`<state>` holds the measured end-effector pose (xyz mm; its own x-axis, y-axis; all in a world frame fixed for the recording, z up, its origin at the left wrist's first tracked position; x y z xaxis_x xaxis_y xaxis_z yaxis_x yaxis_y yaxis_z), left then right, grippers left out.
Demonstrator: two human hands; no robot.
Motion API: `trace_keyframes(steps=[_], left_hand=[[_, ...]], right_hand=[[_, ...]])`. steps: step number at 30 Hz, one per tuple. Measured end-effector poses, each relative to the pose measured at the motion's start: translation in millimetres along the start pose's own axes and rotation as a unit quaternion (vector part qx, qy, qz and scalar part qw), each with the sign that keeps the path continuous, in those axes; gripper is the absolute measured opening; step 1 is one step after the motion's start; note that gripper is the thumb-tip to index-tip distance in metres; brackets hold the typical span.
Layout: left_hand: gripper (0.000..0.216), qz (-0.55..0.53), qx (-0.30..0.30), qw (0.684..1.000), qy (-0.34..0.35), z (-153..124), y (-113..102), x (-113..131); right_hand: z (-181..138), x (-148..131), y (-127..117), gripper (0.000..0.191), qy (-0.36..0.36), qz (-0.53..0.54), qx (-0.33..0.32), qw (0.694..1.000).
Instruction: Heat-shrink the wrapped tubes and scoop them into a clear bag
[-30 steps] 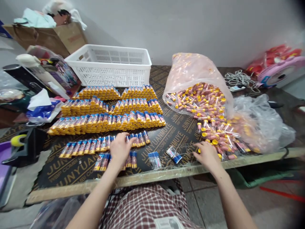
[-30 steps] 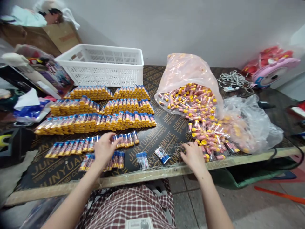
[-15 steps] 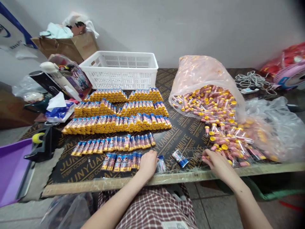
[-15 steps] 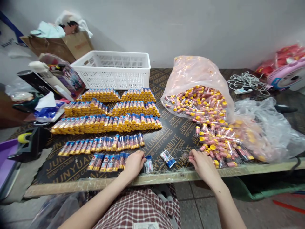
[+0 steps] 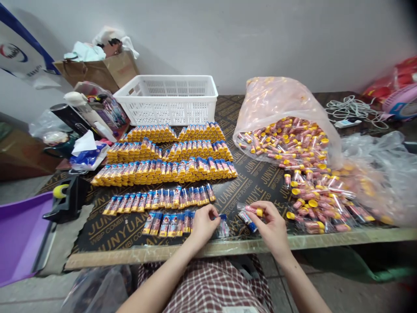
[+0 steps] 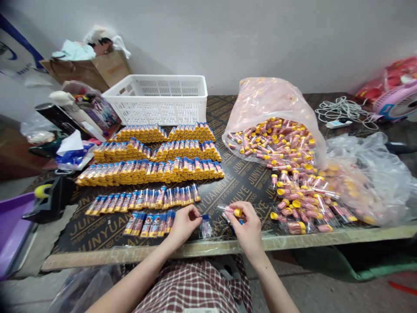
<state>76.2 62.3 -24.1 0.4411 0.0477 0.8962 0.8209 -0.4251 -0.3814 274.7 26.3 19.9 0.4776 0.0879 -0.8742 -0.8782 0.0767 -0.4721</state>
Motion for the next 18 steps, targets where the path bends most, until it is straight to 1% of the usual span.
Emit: trace_keyframes(steps=[1,2,4,6,8,10,13,18], left_hand=[[0.012,-0.093,0.003,0.995,-0.020,1.6,-1.9,-2.8],[0.014,-0.186,0.005,0.982,-0.041,2.9,-3.6,-5.0],[0.022,-0.340,0.009,0.937,-0.077,4.5,-6.9,-6.8],[0.035,-0.432,0.005,0.897,-0.097,5.3,-10.8,-4.7],[0.045,-0.475,0.002,0.874,-0.101,6.0,-15.1,-1.3],[0.042,-0.499,0.012,0.860,-0.105,6.4,-18.7,0.1],[0.037,-0.518,0.049,0.847,-0.108,6.7,-22.9,-1.1],[0.039,-0.536,0.100,0.831,-0.107,6.0,-27.8,-3.2]], right_hand=[[-1.8,-3.3,1.9,0.018,-0.009,0.018,0.001,1.000],[-3.6,-6.1,4.2,0.018,-0.013,0.038,-0.005,0.999],[-7.7,-10.1,9.3,0.021,-0.014,0.082,-0.021,0.996],[-11.9,-13.2,14.2,0.024,-0.018,0.108,-0.032,0.993],[-15.5,-15.9,18.0,0.025,-0.025,0.109,-0.031,0.993],[-17.9,-18.6,21.5,0.026,-0.035,0.097,-0.031,0.994],[-20.5,-21.7,26.3,0.029,-0.050,0.077,-0.034,0.995],[-26.0,-27.6,32.3,0.033,-0.091,0.011,-0.024,0.995]])
Point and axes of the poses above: each hand's wrist, its own z-axis towards the middle knuckle, its own y-axis out of the palm, x = y × z, the point moved 4 cm from there along z, towards the middle knuckle, and after that the axes turned 14 degrees about -x, right-handed, at the moved point
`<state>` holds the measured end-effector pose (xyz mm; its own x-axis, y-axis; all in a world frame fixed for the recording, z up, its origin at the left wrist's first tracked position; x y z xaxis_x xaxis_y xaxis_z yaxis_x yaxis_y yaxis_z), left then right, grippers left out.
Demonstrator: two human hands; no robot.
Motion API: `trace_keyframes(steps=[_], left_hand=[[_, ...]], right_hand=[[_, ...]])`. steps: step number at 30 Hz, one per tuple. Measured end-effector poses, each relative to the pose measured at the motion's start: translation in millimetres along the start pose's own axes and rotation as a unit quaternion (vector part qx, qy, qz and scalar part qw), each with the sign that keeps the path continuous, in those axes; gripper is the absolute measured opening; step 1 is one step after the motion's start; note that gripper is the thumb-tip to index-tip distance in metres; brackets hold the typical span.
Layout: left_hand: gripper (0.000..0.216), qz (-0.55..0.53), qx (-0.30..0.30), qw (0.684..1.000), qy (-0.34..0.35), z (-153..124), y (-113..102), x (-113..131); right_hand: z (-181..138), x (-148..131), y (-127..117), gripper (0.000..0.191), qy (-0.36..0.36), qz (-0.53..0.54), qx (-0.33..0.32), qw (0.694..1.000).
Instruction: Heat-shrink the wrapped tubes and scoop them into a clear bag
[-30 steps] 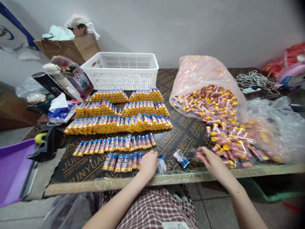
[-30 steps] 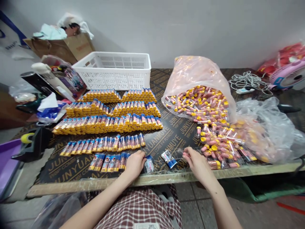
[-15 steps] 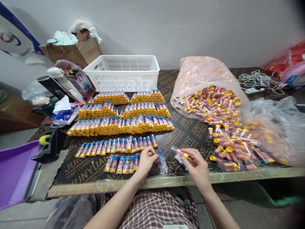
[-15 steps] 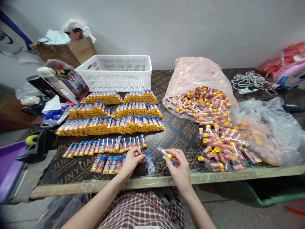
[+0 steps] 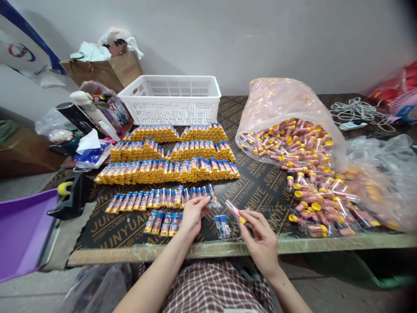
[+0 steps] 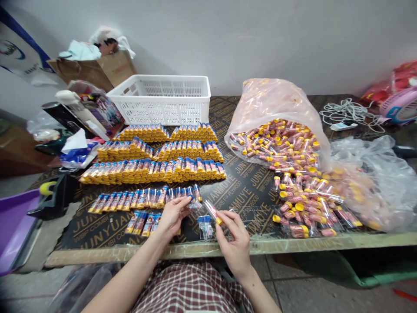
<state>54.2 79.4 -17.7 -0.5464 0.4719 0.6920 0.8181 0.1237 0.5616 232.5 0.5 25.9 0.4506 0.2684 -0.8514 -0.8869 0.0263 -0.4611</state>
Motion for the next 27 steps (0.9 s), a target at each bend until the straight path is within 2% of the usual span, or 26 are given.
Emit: trace_keyframes(steps=[6,9,12,16,19,23,27], left_hand=[[0.027,-0.064,0.025,0.998,0.012,-0.7,-4.0,3.1],[0.021,-0.093,0.034,0.995,0.002,-1.5,-4.1,1.3],[0.022,-0.090,0.023,0.996,0.003,-4.3,-0.6,-1.6],[0.030,-0.045,-0.034,0.998,0.010,-12.1,8.9,-3.6],[0.037,0.003,-0.089,0.996,0.008,-19.9,15.4,-2.9],[0.041,0.077,-0.173,0.980,-0.053,-31.4,20.9,-7.7],[0.033,0.117,-0.223,0.963,-0.101,-42.7,24.6,-13.7]], right_hand=[[0.1,-17.8,8.0,0.047,-0.096,-0.082,0.006,0.992],[1.5,-21.6,13.3,0.051,-0.118,-0.090,0.001,0.989],[1.8,-20.3,20.3,0.051,-0.118,-0.071,-0.036,0.990],[1.3,-12.7,27.4,0.051,-0.102,-0.051,-0.090,0.989],[2.7,-6.6,26.1,0.053,-0.104,-0.056,-0.077,0.990],[10.5,-1.9,22.0,0.067,-0.101,-0.056,-0.073,0.991],[19.1,-2.3,21.0,0.077,-0.109,0.004,-0.122,0.986]])
Point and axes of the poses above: each hand's wrist, its own z-axis towards the middle knuckle, its own y-axis out of the palm, x = y × z, the point moved 4 cm from there along z, towards the middle knuckle, and after that the axes turned 14 degrees about -x, right-handed, at the moved point
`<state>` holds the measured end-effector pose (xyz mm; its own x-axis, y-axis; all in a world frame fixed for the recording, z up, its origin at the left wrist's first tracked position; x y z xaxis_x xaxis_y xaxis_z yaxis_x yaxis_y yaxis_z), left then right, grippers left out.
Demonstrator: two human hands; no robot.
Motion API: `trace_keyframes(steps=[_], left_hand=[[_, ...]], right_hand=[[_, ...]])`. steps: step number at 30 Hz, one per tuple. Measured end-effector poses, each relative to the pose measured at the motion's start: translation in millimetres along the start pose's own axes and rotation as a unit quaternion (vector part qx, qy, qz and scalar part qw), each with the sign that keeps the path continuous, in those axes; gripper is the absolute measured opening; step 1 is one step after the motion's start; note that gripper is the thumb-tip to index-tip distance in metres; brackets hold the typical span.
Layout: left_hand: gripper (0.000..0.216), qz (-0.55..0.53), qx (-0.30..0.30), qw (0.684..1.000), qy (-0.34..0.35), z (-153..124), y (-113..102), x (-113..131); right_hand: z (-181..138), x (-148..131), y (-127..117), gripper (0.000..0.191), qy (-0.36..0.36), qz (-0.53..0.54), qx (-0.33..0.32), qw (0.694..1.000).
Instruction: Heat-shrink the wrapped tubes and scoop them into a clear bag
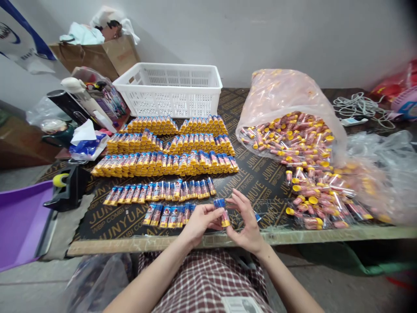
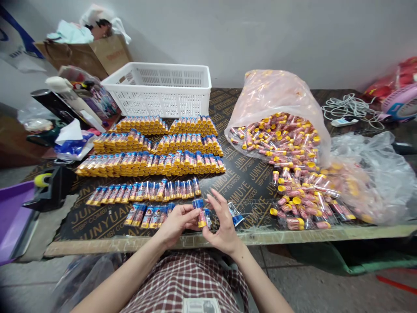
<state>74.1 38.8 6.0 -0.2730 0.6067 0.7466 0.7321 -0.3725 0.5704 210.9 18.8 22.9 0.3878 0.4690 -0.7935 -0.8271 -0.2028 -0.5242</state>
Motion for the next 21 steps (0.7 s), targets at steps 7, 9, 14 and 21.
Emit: trace_keyframes(steps=[7,9,14,21], left_hand=[[0.033,0.008,0.004,1.000,-0.018,-5.2,6.9,-1.3],[0.033,0.004,0.006,1.000,-0.017,-5.7,7.0,-1.0],[0.035,-0.006,-0.001,1.000,-0.009,-6.5,7.1,-0.3],[0.034,-0.009,0.002,1.000,0.003,-8.4,6.6,0.1]], right_hand=[[2.0,1.8,5.5,0.079,-0.004,0.099,-0.064,0.993],[1.6,1.5,6.3,0.079,-0.001,0.117,-0.058,0.991],[3.4,-2.3,7.6,0.079,-0.008,0.151,-0.055,0.987],[6.3,-4.4,7.0,0.078,-0.023,0.164,-0.059,0.984]])
Point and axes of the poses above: each hand's wrist, its own z-axis towards the middle knuckle, its own y-axis out of the palm, x = y × z, the point moved 4 cm from there along z, towards the middle knuckle, and after that the axes turned 14 degrees about -x, right-handed, at the moved point
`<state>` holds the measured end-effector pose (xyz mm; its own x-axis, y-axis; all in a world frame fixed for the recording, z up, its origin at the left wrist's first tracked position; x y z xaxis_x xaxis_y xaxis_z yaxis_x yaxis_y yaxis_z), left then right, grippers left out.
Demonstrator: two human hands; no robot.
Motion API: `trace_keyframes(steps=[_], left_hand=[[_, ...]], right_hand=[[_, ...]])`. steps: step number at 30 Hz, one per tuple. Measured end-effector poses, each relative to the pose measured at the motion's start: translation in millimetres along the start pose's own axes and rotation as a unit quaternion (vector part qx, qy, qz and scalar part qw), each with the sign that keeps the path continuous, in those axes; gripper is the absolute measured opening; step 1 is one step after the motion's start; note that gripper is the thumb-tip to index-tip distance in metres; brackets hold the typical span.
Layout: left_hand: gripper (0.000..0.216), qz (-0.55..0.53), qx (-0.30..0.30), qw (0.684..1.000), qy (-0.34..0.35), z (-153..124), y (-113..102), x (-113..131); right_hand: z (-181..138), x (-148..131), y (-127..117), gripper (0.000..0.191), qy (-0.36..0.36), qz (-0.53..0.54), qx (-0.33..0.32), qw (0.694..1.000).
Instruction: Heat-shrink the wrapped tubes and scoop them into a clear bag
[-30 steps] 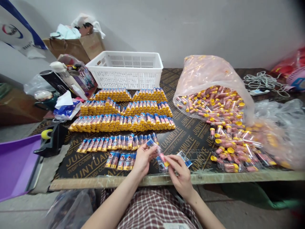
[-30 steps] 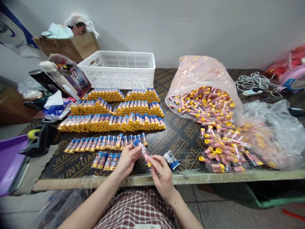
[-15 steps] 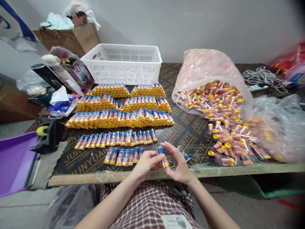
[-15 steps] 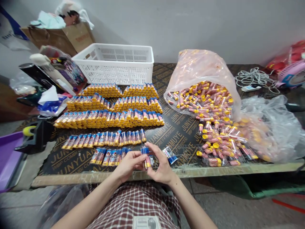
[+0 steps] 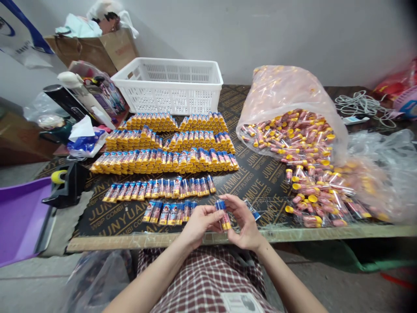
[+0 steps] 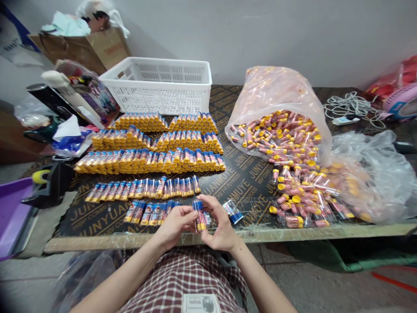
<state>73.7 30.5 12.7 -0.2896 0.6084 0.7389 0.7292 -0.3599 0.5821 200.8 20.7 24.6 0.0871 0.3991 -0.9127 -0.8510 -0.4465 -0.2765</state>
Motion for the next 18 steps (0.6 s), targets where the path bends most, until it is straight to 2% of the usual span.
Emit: trace_keyframes(steps=[5,7,9,11,13,15,17,18], left_hand=[[0.035,0.004,-0.001,1.000,0.000,1.2,2.2,-1.8],[0.036,0.023,0.014,1.000,0.001,0.1,-3.4,-1.2],[0.036,0.082,0.062,0.995,-0.001,-6.6,-18.6,2.6],[0.037,0.185,0.148,0.971,-0.010,-22.0,-44.0,11.2],[0.038,0.326,0.248,0.912,-0.029,-44.7,-73.3,24.6],[0.039,0.479,0.326,0.813,-0.059,-67.4,-97.7,39.5],[0.042,0.597,0.378,0.702,-0.092,-82.0,-112.0,51.3],[0.042,0.631,0.399,0.658,-0.095,-84.9,-113.9,55.4]], right_hand=[[2.1,-1.9,3.8,0.075,0.007,-0.005,-0.007,1.000],[4.3,-3.4,3.4,0.077,0.019,-0.016,-0.028,0.999],[4.3,-2.5,-5.5,0.081,0.036,-0.051,-0.046,0.997],[-1.9,3.6,-29.9,0.081,0.070,-0.118,-0.008,0.991],[-16.6,13.8,-67.0,0.072,0.119,-0.210,0.072,0.968],[-36.9,24.7,-105.3,0.054,0.168,-0.313,0.119,0.927],[-57.4,34.0,-136.5,0.038,0.217,-0.413,0.106,0.878],[-66.6,37.9,-148.4,0.033,0.246,-0.459,0.083,0.850]])
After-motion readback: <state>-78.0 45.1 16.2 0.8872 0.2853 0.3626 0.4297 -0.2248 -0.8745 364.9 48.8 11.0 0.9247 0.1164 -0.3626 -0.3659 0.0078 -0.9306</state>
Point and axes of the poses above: each hand's wrist, its own z-axis towards the middle knuckle, its own y-axis out of the palm, x = y × z, the point moved 4 cm from there along z, towards the middle knuckle, and after that the axes turned 14 degrees about -x, right-handed, at the moved point
